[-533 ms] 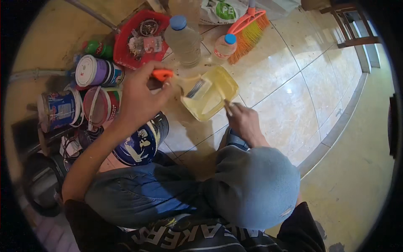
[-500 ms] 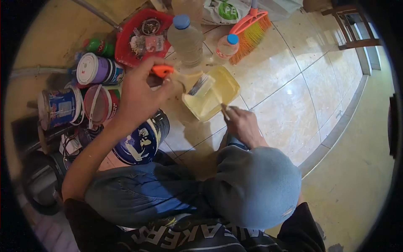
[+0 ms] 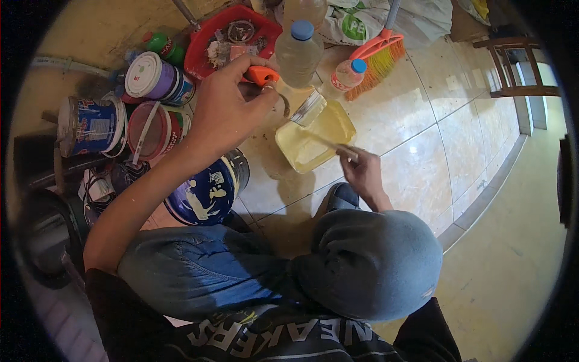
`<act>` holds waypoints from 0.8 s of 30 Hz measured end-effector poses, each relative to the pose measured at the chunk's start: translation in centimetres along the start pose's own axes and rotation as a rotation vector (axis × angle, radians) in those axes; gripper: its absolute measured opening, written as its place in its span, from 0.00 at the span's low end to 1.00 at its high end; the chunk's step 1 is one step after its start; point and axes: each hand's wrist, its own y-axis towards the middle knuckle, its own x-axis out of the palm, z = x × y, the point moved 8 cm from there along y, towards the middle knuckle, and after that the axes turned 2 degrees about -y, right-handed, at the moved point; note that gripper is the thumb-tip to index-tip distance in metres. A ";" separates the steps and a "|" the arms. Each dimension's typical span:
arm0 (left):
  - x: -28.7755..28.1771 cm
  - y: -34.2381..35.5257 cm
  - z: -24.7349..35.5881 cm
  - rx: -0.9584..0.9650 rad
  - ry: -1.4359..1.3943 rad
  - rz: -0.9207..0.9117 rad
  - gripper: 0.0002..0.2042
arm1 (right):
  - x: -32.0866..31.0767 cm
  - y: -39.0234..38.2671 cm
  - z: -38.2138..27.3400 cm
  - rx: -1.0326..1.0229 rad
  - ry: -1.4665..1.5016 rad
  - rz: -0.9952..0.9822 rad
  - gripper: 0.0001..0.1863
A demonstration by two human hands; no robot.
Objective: The person stirs paint in a container using a small wooden stick and adds liquid from a plastic bottle to the mixture.
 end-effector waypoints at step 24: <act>0.3 0.5 -1.8 -0.080 0.019 -0.030 0.10 | -4.3 0.9 -1.7 -0.455 -0.647 -0.188 0.35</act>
